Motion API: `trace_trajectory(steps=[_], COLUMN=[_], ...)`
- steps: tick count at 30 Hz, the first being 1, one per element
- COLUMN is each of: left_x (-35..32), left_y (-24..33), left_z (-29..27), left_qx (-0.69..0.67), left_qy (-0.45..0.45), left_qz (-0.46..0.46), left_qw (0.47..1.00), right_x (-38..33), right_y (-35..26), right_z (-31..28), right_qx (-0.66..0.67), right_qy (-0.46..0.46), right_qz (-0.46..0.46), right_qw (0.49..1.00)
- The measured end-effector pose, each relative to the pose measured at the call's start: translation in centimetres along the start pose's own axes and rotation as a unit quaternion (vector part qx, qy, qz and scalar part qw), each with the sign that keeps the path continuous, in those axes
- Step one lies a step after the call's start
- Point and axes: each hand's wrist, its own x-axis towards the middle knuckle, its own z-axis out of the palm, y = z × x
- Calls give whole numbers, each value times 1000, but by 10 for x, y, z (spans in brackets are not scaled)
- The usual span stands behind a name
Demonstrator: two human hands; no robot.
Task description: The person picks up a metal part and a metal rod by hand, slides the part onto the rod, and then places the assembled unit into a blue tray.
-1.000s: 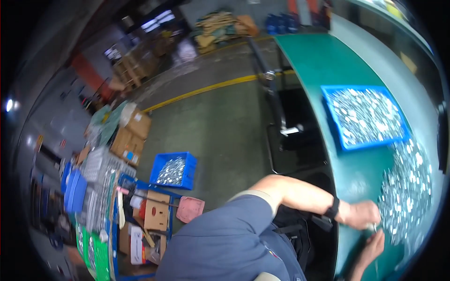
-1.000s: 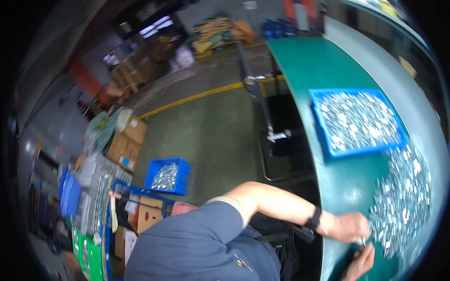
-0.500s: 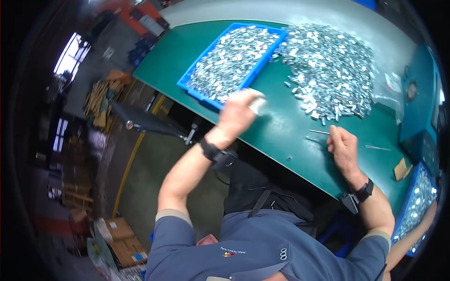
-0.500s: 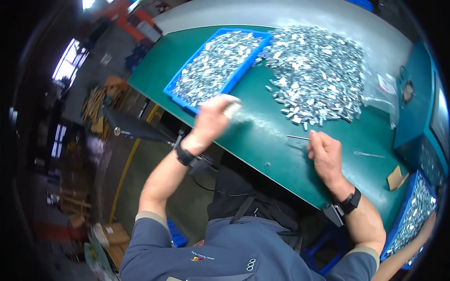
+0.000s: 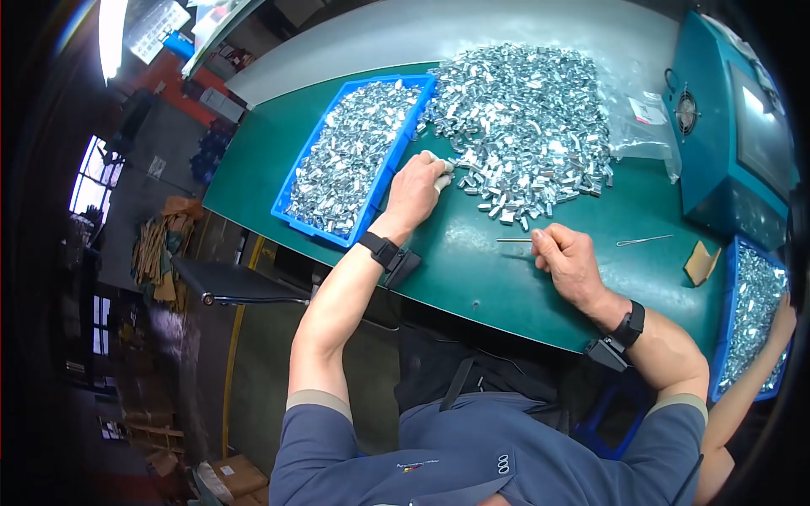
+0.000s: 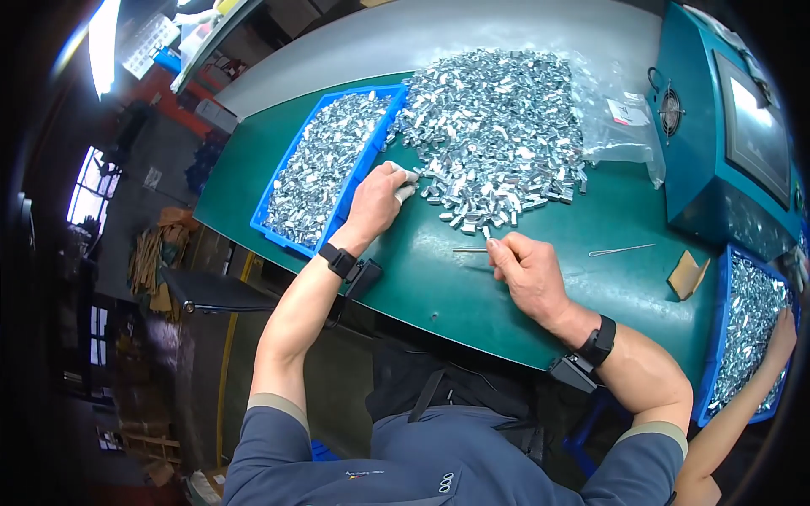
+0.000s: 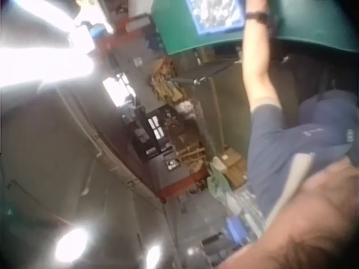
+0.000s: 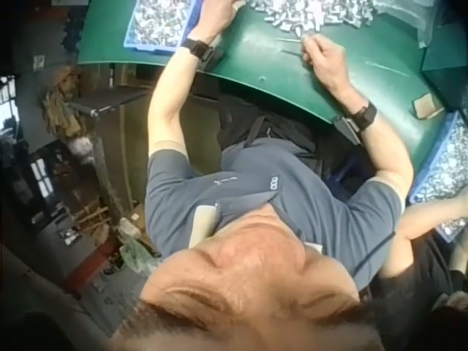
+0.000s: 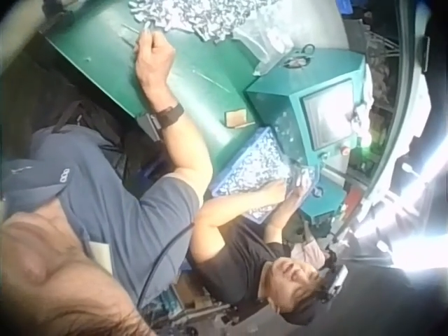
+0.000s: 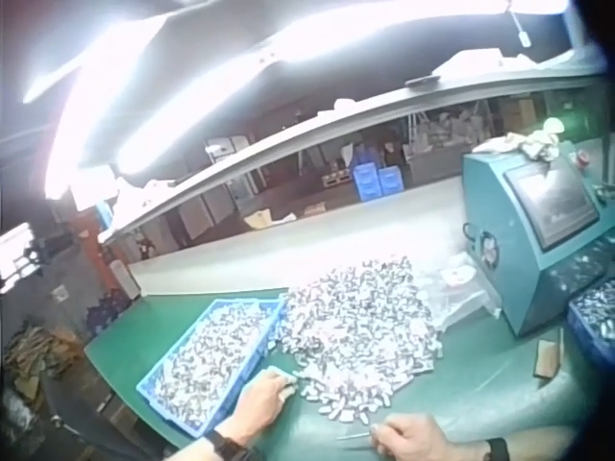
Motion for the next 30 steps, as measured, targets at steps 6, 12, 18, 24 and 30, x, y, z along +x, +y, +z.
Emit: trace_trajectory(steps=[6,12,18,24,30], left_x=[-17,-43,-41,-47,-45], left_y=[33,81,93,96,101], left_z=[-3,-6,-6,-5,-3], left_qx=[-124,-237,-271,-282,-284], left_qy=[35,-22,-13,-9,-25], left_qz=[10,-10,7,2,31], left_qw=[992,971,962,959,958], right_x=[4,5,5,3,1], right_y=[8,6,6,8,8], right_z=[-6,-4,-2,-3,-4], right_qx=[43,48,28,29,35], right_qy=[32,28,31,30,43], right_qz=[-11,-25,-34,-16,-28], right_qw=[999,998,999,999,998])
